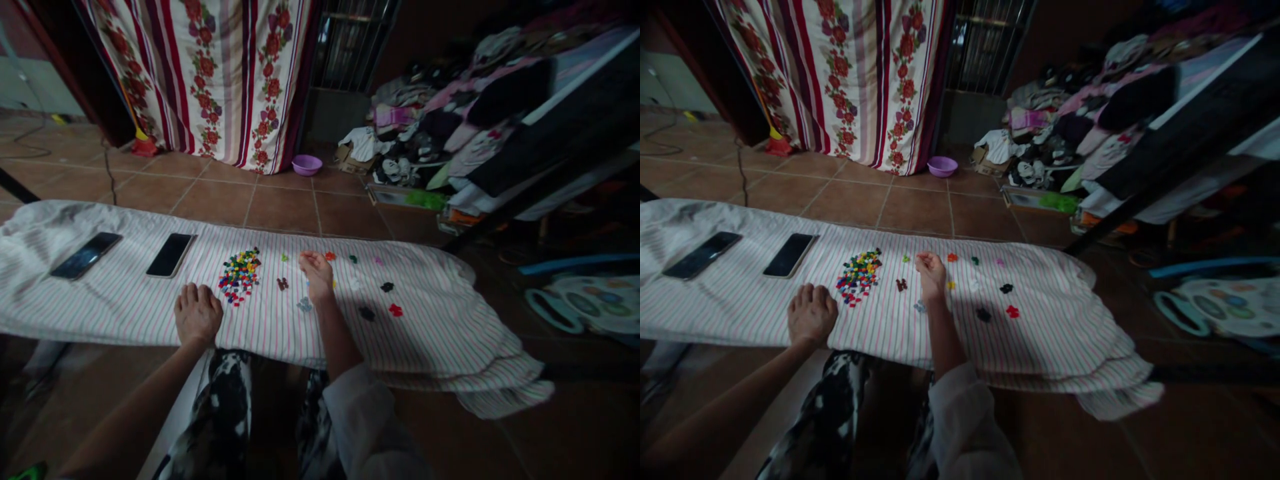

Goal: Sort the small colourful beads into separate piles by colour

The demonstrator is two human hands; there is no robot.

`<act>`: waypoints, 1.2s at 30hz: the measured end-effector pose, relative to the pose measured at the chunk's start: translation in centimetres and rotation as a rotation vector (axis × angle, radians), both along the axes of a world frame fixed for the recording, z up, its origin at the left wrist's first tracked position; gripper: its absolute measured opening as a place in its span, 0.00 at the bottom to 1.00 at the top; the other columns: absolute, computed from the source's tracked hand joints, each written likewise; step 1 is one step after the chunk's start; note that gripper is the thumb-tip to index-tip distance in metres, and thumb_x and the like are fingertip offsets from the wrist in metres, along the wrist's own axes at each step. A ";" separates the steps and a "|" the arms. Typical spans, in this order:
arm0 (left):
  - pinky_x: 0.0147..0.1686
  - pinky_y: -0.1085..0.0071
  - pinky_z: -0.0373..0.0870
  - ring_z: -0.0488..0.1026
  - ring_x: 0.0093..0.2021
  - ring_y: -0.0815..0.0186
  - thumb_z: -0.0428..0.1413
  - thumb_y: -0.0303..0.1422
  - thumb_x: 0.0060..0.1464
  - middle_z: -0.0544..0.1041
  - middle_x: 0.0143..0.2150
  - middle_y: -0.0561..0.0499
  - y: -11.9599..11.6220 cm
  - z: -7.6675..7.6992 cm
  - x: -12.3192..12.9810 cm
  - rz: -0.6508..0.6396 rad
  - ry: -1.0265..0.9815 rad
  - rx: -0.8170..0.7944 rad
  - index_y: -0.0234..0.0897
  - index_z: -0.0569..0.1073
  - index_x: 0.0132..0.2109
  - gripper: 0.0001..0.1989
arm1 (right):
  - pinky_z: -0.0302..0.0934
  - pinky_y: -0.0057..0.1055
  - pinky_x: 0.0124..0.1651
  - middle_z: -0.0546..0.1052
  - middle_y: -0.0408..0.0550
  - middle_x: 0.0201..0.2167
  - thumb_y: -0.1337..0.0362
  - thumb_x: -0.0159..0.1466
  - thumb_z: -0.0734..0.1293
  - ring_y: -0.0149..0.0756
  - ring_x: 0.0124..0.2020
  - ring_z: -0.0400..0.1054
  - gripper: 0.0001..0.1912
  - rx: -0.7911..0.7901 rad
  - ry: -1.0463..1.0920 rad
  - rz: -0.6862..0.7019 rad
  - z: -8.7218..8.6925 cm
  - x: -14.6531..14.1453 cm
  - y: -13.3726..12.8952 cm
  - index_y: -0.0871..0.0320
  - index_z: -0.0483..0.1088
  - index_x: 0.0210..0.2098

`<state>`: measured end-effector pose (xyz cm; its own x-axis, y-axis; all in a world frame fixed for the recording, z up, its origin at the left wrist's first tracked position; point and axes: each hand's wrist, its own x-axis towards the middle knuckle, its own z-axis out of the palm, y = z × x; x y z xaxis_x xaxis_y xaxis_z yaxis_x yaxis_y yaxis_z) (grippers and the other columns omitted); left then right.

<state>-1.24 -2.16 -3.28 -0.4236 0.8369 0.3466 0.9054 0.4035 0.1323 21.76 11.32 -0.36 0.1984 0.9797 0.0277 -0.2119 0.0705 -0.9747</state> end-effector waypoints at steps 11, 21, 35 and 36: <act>0.56 0.55 0.58 0.61 0.59 0.50 0.41 0.36 0.57 0.68 0.53 0.36 -0.1 0.2 0.1 -0.009 0.016 -0.014 0.33 0.70 0.44 0.17 | 0.66 0.26 0.33 0.74 0.41 0.27 0.59 0.47 0.74 0.28 0.29 0.71 0.16 0.062 0.140 -0.246 1.2 6.4 0.9 0.58 0.68 0.31; 0.54 0.58 0.58 0.62 0.57 0.52 0.40 0.35 0.58 0.69 0.51 0.37 -0.2 0.4 0.2 -0.003 0.064 -0.036 0.33 0.70 0.43 0.17 | 0.68 0.26 0.36 0.74 0.40 0.26 0.63 0.43 0.76 0.28 0.30 0.71 0.15 0.070 0.225 -0.322 0.2 9.9 0.6 0.57 0.70 0.29; 0.52 0.59 0.58 0.62 0.55 0.55 0.39 0.35 0.58 0.69 0.49 0.39 -0.3 0.6 0.2 -0.006 0.060 -0.041 0.33 0.69 0.43 0.17 | 0.66 0.36 0.49 0.78 0.48 0.36 0.57 0.49 0.69 0.37 0.41 0.73 0.19 0.038 -0.045 -0.270 -3.9 9.1 2.5 0.59 0.72 0.39; 0.52 0.59 0.58 0.62 0.55 0.55 0.39 0.35 0.58 0.69 0.48 0.39 -0.3 0.6 0.2 -0.011 0.072 -0.037 0.33 0.69 0.43 0.17 | 0.66 0.36 0.49 0.78 0.49 0.38 0.56 0.51 0.68 0.37 0.42 0.73 0.19 0.038 -0.094 -0.271 -4.3 9.3 2.7 0.58 0.72 0.40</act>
